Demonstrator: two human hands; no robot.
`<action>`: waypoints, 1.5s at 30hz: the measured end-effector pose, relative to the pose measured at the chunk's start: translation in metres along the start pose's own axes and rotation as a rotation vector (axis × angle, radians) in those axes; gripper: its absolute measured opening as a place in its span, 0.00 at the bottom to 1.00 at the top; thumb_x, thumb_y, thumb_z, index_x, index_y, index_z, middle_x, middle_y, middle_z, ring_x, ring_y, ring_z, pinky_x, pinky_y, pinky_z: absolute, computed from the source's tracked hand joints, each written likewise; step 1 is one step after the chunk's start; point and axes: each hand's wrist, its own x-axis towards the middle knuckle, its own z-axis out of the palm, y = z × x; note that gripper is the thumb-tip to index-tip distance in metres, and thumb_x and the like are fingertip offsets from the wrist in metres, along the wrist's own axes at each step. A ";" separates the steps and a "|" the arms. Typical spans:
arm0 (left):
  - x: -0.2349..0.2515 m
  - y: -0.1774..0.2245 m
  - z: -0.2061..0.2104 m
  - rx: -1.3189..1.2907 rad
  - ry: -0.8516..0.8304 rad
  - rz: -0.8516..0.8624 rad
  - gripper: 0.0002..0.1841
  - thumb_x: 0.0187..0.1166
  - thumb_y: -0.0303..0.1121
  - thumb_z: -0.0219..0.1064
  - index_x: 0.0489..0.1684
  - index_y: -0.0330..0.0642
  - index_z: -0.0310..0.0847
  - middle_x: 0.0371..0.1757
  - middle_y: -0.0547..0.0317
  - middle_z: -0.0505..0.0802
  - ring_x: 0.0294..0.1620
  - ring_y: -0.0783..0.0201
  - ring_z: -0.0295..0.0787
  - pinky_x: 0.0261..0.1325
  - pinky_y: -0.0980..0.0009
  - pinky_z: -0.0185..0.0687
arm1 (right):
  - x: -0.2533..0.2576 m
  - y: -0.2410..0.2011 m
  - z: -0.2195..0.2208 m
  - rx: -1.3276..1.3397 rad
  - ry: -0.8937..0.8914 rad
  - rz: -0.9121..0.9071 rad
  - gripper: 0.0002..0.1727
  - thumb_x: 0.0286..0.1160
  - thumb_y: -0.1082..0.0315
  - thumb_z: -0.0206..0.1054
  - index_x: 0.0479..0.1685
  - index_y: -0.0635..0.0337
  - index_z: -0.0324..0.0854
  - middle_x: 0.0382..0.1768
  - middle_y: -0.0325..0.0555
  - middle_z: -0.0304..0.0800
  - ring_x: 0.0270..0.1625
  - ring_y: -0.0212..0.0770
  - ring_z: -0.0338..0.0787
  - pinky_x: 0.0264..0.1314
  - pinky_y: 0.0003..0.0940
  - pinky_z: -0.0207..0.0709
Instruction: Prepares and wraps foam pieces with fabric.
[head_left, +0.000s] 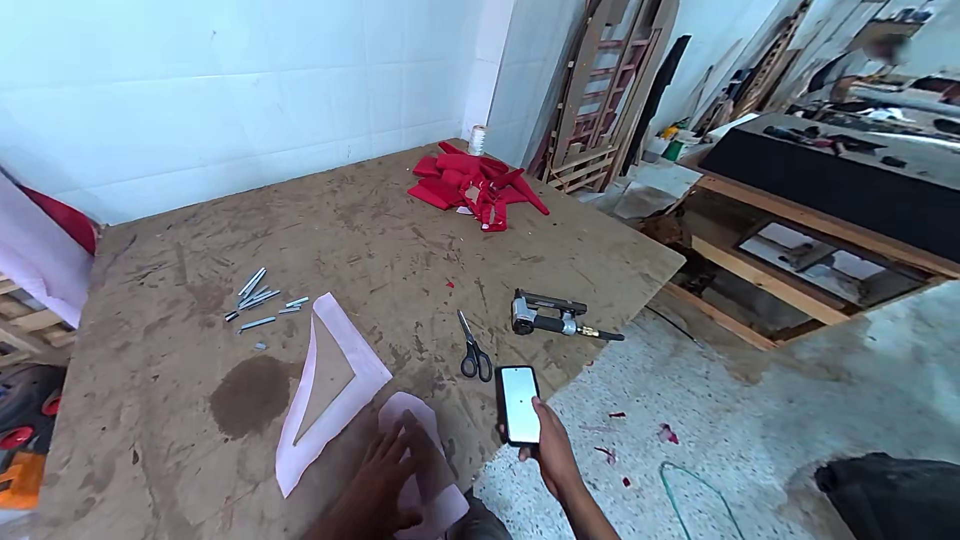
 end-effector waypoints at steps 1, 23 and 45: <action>0.007 -0.004 0.002 0.037 -0.042 0.024 0.41 0.59 0.59 0.82 0.81 0.78 0.72 0.95 0.64 0.57 0.97 0.48 0.36 0.91 0.35 0.41 | 0.014 -0.003 -0.007 -0.026 0.024 0.016 0.33 0.93 0.41 0.42 0.78 0.58 0.67 0.44 0.63 0.93 0.26 0.56 0.92 0.15 0.44 0.82; 0.029 0.028 0.071 -0.014 0.361 -0.290 0.58 0.46 0.70 0.82 0.89 0.66 0.64 0.95 0.44 0.55 0.96 0.41 0.40 0.91 0.28 0.35 | 0.251 -0.086 -0.134 -0.245 -0.446 0.149 0.36 0.90 0.38 0.42 0.72 0.59 0.76 0.54 0.54 0.92 0.47 0.48 0.94 0.43 0.46 0.91; 0.336 0.062 0.069 0.178 0.535 -0.453 0.50 0.55 0.73 0.73 0.85 0.62 0.72 0.90 0.62 0.70 0.95 0.46 0.47 0.91 0.36 0.49 | 0.444 -0.182 -0.153 -0.486 -0.412 -0.064 0.34 0.90 0.37 0.45 0.68 0.54 0.84 0.48 0.55 0.94 0.38 0.52 0.95 0.33 0.51 0.90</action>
